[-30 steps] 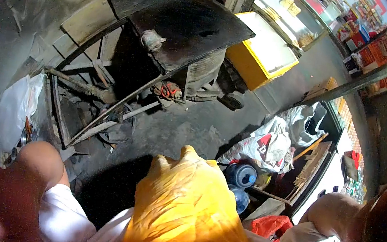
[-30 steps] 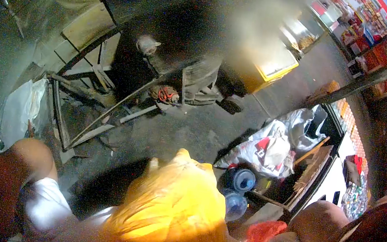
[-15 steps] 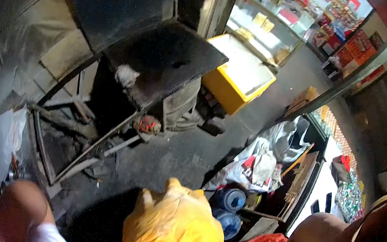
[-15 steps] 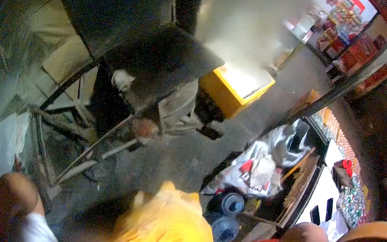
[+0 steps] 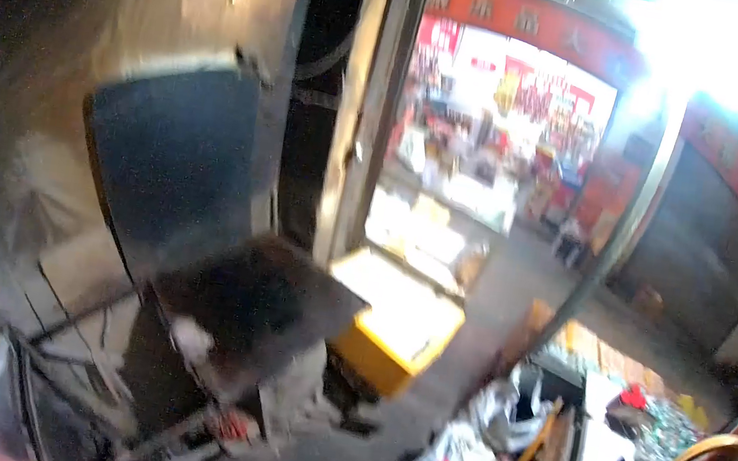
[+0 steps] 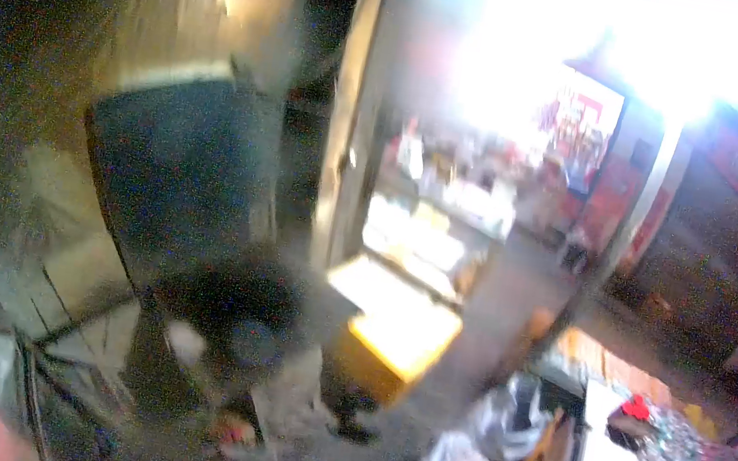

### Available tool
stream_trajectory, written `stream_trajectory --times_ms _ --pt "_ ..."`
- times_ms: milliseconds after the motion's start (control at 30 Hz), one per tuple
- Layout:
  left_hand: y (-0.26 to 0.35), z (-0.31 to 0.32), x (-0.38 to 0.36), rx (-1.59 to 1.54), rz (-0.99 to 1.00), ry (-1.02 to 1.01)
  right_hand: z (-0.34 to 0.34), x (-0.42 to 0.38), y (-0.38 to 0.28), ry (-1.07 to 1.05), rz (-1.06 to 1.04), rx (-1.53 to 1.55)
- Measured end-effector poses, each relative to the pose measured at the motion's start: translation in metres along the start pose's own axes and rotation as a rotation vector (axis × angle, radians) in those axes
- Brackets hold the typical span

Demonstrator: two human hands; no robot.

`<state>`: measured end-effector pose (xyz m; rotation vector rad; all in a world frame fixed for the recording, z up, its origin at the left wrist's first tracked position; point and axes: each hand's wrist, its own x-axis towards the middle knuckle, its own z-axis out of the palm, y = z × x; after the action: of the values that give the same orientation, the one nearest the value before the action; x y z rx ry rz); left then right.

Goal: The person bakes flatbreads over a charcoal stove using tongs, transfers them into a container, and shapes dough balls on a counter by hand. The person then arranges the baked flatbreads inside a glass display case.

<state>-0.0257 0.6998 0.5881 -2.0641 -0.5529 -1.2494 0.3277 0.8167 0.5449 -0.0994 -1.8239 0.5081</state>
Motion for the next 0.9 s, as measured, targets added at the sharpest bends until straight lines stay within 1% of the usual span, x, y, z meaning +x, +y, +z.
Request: stream_trajectory --times_ms 67,200,267,333,400,433,467,500,533,567,600,633,667,700,733,767,800,833,867,900 --pt "0.001 0.011 -0.006 -0.004 -0.021 0.021 -0.004 -0.011 0.011 0.003 0.034 -0.055" --pt "-0.003 0.017 -0.007 0.008 0.056 0.035 -0.01 -0.013 0.02 0.052 0.004 -0.05" --pt "0.0 0.023 -0.005 0.009 0.059 0.086 -0.02 -0.013 0.021 0.066 0.002 -0.035" --pt "-0.005 0.025 -0.01 -0.002 0.001 0.111 -0.018 -0.018 0.034 0.117 0.084 -0.003" --pt "-0.008 0.034 -0.035 0.039 -0.129 0.147 -0.015 -0.031 0.066 0.166 0.182 0.045" --pt "-0.009 0.042 -0.056 0.056 -0.265 0.155 -0.01 -0.042 0.089 0.187 0.303 0.068" --pt "-0.011 0.057 -0.085 0.079 -0.467 0.137 -0.002 -0.054 0.112 0.195 0.433 0.09" --pt "-0.014 0.077 -0.115 0.049 -0.729 0.082 0.004 -0.066 0.137 0.196 0.623 0.115" --pt "-0.011 0.098 -0.164 -0.048 -1.037 0.027 0.021 -0.082 0.161 0.173 0.845 0.129" --pt "0.004 0.113 -0.221 -0.366 -1.394 0.061 0.036 -0.1 0.175 0.143 1.11 0.123" --pt "0.029 0.125 -0.306 -0.344 -1.723 0.071 0.036 -0.155 0.202 0.116 1.392 0.107" --pt "0.067 0.126 -0.374 -0.203 -1.887 0.008 0.026 -0.246 0.236 0.112 1.53 0.056" --pt "0.118 0.111 -0.437 -0.096 -2.059 -0.145 0.015 -0.326 0.249 0.21 1.673 0.142" --pt "0.174 0.088 -0.473 -0.135 -2.382 -0.15 0.004 -0.354 0.228 0.065 1.825 0.056" --pt "0.24 0.063 -0.506 -0.192 -2.699 -0.132 -0.015 -0.405 0.211 -0.045 2.009 -0.066" --pt "0.318 0.027 -0.548 -0.363 -2.847 0.065 -0.034 -0.471 0.193 -0.092 2.045 -0.219" --pt "0.39 -0.001 -0.571 -0.148 -3.068 -0.013 -0.063 -0.53 0.174 -0.241 2.121 -0.234" --pt "0.445 -0.026 -0.571 0.014 -3.252 -0.002 -0.086 -0.565 0.149 -0.384 2.174 -0.287" --pt "0.484 -0.05 -0.555 0.163 -3.379 0.1 -0.106 -0.586 0.126 -0.606 2.1 -0.317" --pt "0.513 -0.065 -0.54 0.271 -3.449 0.22 -0.121 -0.598 0.109 -0.826 1.926 -0.329"
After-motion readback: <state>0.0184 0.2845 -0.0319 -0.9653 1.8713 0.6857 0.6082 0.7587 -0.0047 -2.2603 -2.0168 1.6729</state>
